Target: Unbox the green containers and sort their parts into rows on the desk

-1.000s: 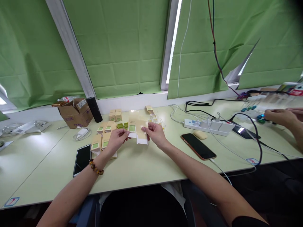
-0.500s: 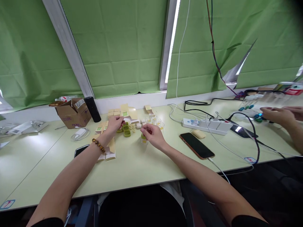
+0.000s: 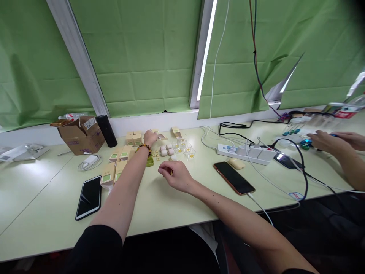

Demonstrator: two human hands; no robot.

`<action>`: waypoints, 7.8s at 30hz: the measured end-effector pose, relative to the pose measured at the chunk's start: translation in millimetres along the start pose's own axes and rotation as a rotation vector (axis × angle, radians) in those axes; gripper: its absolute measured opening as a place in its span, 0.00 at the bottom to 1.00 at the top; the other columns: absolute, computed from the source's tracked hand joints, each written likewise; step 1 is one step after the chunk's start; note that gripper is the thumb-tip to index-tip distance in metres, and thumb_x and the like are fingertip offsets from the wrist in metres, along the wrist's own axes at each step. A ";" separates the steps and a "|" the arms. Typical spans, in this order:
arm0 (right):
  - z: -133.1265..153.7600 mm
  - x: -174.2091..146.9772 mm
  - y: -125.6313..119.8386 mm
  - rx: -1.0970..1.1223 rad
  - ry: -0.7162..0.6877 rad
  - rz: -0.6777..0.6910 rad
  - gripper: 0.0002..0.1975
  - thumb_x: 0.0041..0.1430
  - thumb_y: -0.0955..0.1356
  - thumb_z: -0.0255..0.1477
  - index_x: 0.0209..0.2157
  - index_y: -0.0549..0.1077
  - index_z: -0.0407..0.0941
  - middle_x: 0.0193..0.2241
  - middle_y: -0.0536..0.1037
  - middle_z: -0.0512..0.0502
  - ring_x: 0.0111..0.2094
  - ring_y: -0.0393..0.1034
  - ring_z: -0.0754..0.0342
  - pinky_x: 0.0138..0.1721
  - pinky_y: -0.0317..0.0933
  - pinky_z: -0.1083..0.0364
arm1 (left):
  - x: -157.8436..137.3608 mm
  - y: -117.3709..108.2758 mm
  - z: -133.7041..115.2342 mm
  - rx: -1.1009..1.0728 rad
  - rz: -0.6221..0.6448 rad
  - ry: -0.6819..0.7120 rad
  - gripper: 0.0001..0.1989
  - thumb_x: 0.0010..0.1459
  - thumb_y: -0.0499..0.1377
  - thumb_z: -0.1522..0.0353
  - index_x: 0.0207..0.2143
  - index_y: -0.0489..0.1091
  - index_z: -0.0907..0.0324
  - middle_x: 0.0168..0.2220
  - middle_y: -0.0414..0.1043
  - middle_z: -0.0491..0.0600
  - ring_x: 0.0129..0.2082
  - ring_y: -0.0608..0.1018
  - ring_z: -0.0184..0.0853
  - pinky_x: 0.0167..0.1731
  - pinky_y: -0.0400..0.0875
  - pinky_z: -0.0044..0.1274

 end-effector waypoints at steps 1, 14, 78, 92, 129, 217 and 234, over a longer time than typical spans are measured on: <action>0.8 -0.7 -0.2 -0.012 -0.009 0.002 0.09 0.66 0.69 0.30 0.30 0.77 0.47 0.23 0.79 0.52 0.22 0.67 0.57 0.29 0.57 0.56 | 1.4 4.5 0.9 0.016 0.008 0.017 0.13 0.61 0.65 0.61 0.35 0.77 0.64 0.37 0.82 0.64 0.43 0.83 0.49 0.40 0.72 0.31; 7.0 -2.5 4.1 -0.107 -0.066 0.013 0.08 0.66 0.69 0.28 0.32 0.78 0.47 0.25 0.80 0.51 0.23 0.67 0.56 0.29 0.54 0.56 | 13.8 22.0 8.2 0.110 0.196 0.126 0.20 0.60 0.69 0.64 0.54 0.75 0.59 0.60 0.73 0.60 0.63 0.72 0.51 0.58 0.70 0.39; -67.2 6.5 44.6 0.057 0.191 0.283 0.18 0.51 0.79 0.31 0.44 0.78 0.44 0.38 0.80 0.47 0.36 0.72 0.52 0.35 0.63 0.56 | -232.2 -49.0 55.7 0.063 0.218 0.582 0.24 0.63 0.64 0.62 0.60 0.72 0.60 0.57 0.75 0.58 0.61 0.73 0.48 0.62 0.68 0.40; -59.5 6.6 36.7 0.493 0.209 0.100 0.27 0.51 0.79 0.37 0.51 0.73 0.47 0.40 0.79 0.47 0.40 0.77 0.51 0.48 0.74 0.46 | -214.4 -65.0 60.0 -0.313 0.256 0.400 0.17 0.58 0.68 0.55 0.42 0.80 0.58 0.39 0.81 0.53 0.39 0.80 0.41 0.36 0.74 0.28; -56.9 16.8 21.3 0.877 0.172 -0.025 0.26 0.45 0.83 0.45 0.37 0.72 0.49 0.43 0.72 0.49 0.39 0.74 0.54 0.50 0.77 0.44 | -219.4 -55.7 67.4 -1.267 0.380 0.057 0.18 0.58 0.73 0.61 0.43 0.74 0.62 0.46 0.82 0.55 0.45 0.85 0.39 0.56 0.80 0.35; -105.2 32.4 -49.8 -1.016 0.202 0.205 0.13 0.59 0.67 0.19 0.37 0.84 0.43 0.41 0.84 0.34 0.47 0.66 0.41 0.44 0.51 0.47 | -220.3 -56.4 75.1 -1.144 0.214 0.085 0.24 0.59 0.71 0.54 0.47 0.71 0.61 0.49 0.81 0.57 0.48 0.84 0.42 0.48 0.80 0.34; -111.0 32.0 -50.3 -1.054 0.185 0.224 0.11 0.58 0.69 0.19 0.38 0.84 0.43 0.43 0.83 0.33 0.49 0.67 0.39 0.46 0.53 0.46 | -229.8 -54.5 61.6 -1.310 0.413 0.097 0.20 0.66 0.63 0.54 0.48 0.74 0.62 0.52 0.81 0.64 0.54 0.83 0.51 0.58 0.74 0.45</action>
Point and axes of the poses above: each hand's wrist, its own x-axis towards the middle knuckle, its own y-axis out of the palm, z = x × y, the point moved 7 cm from there along x, towards the middle knuckle
